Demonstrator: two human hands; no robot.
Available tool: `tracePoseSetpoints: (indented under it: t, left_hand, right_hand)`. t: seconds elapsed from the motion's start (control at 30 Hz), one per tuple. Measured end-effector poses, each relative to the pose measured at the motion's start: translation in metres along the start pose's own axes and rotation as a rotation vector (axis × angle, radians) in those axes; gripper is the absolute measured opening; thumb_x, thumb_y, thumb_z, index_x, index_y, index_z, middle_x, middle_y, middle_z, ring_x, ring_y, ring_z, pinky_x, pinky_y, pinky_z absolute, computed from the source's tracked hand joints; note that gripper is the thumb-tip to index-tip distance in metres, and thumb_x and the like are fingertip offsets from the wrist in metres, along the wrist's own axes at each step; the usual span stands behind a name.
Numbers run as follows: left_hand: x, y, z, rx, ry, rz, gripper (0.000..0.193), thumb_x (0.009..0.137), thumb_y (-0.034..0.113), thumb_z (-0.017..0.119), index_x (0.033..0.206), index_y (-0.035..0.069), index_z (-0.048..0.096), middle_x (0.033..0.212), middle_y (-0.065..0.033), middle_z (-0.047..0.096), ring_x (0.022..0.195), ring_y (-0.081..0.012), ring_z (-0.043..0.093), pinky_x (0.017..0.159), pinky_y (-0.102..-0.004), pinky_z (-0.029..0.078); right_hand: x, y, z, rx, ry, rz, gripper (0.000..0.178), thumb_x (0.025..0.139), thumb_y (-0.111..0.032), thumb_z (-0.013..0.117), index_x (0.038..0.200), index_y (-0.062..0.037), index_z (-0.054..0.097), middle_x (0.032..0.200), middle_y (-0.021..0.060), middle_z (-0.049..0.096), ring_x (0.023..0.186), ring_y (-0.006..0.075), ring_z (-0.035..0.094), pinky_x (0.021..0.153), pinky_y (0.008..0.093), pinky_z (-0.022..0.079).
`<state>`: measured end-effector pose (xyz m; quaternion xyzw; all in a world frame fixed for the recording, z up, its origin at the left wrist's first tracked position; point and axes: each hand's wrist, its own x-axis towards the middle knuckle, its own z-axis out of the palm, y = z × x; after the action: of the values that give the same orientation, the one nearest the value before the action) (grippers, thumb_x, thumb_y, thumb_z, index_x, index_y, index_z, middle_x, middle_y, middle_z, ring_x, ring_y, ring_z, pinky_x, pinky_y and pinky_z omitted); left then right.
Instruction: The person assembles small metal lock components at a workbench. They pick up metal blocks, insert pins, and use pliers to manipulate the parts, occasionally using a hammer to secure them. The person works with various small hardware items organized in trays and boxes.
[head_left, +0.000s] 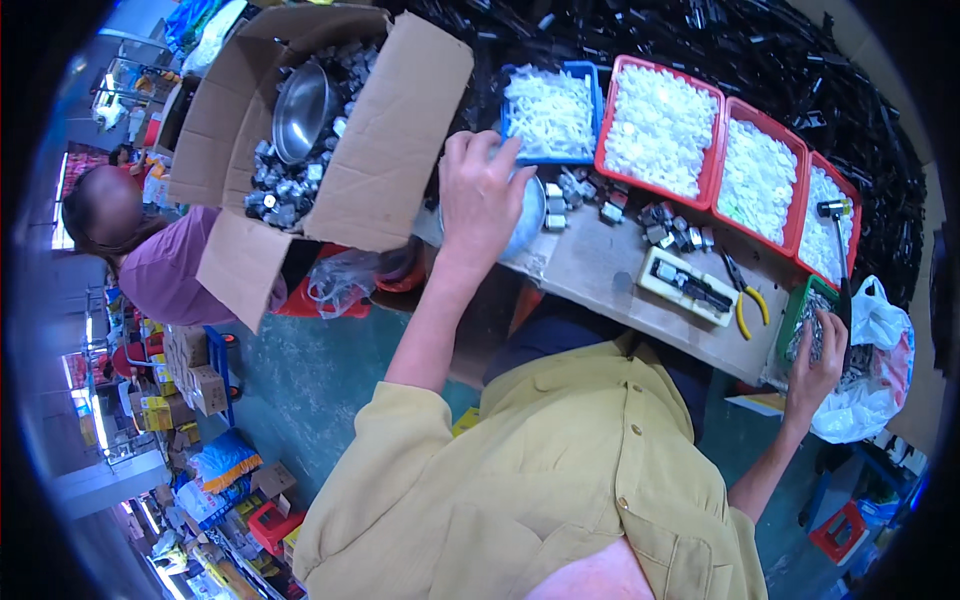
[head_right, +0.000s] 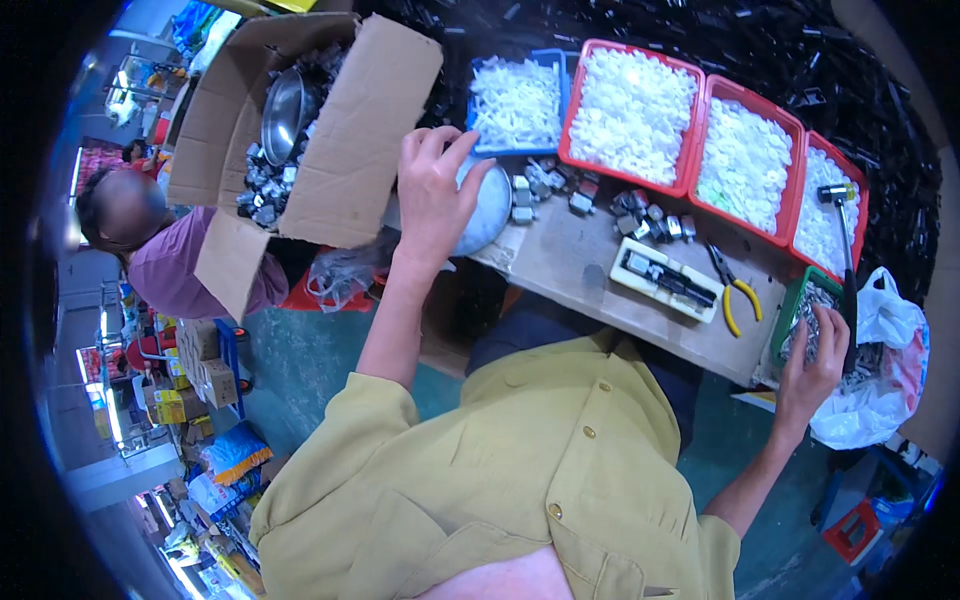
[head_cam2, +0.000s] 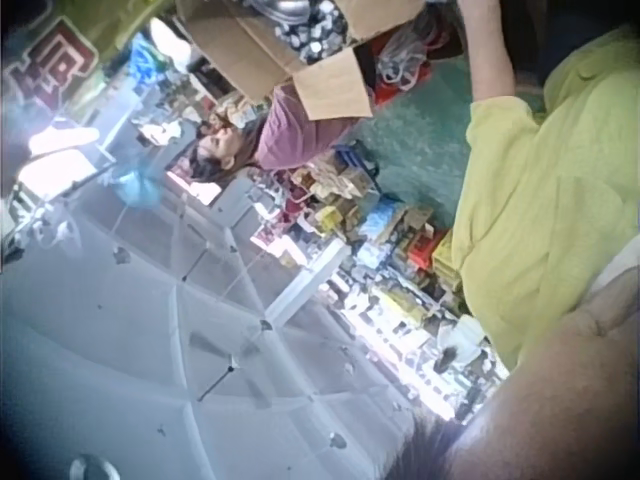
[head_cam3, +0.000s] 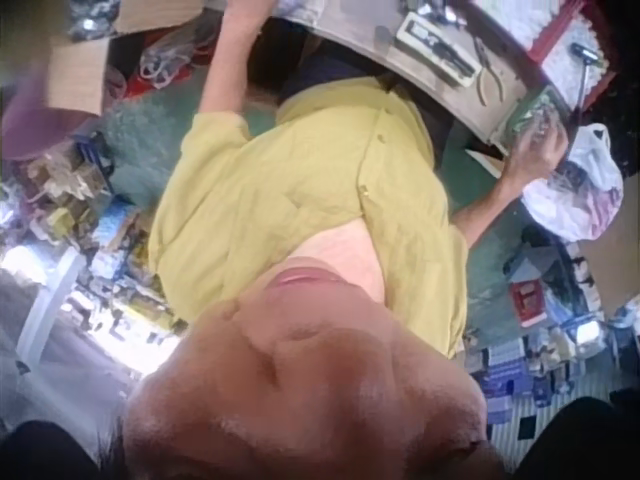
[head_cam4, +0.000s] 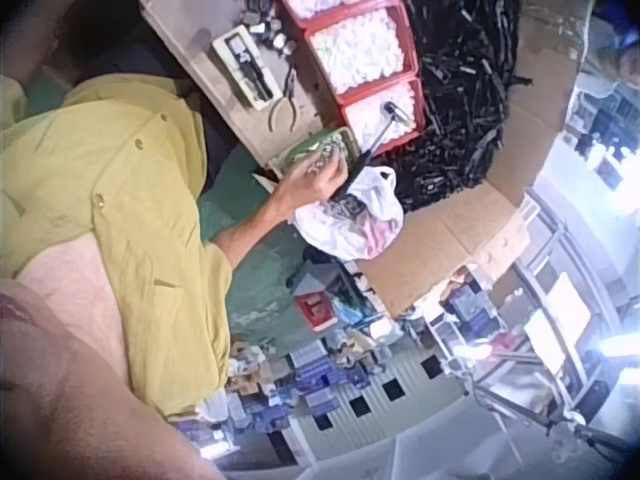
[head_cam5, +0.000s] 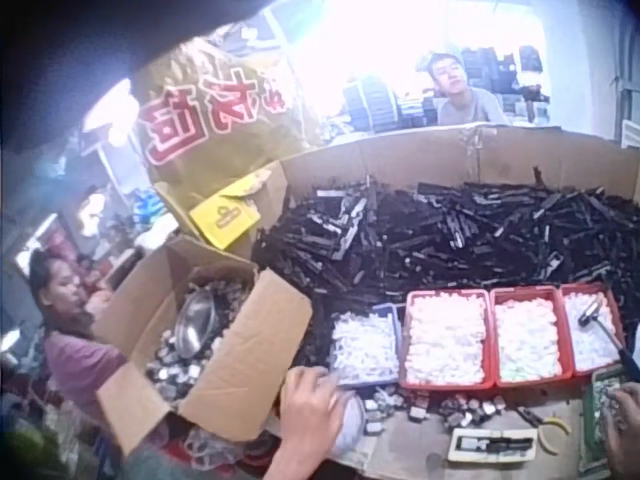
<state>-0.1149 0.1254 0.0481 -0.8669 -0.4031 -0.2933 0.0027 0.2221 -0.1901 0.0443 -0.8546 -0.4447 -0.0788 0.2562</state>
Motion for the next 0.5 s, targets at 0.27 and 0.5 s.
tracePoseSetpoints:
  t: [0.27, 0.5]
  left_hand:
    - [0.028, -0.037, 0.013, 0.054, -0.127, 0.041, 0.046, 0.066, 0.023, 0.085, 0.107, 0.007, 0.071, 0.096, -0.011, 0.069, 0.106, -0.0325, 0.056, 0.087, -0.0449, 0.042]
    - [0.04, -0.032, 0.008, -0.005, -0.279, -0.058, 0.064, 0.062, 0.021, 0.088, 0.121, 0.008, 0.068, 0.109, -0.014, 0.067, 0.112, -0.0326, 0.054, 0.097, -0.0436, 0.041]
  right_hand:
    - [0.009, -0.019, 0.016, 0.054, -0.035, -0.094, 0.025, 0.086, 0.001, 0.067, 0.111, 0.0018, 0.066, 0.115, 0.0179, 0.061, 0.108, 0.0345, 0.06, 0.094, 0.0426, 0.047]
    - [0.012, 0.0, 0.017, 0.085, -0.028, -0.079, 0.025, 0.087, 0.001, 0.067, 0.111, 0.001, 0.067, 0.114, 0.0173, 0.062, 0.108, 0.0338, 0.061, 0.093, 0.0419, 0.047]
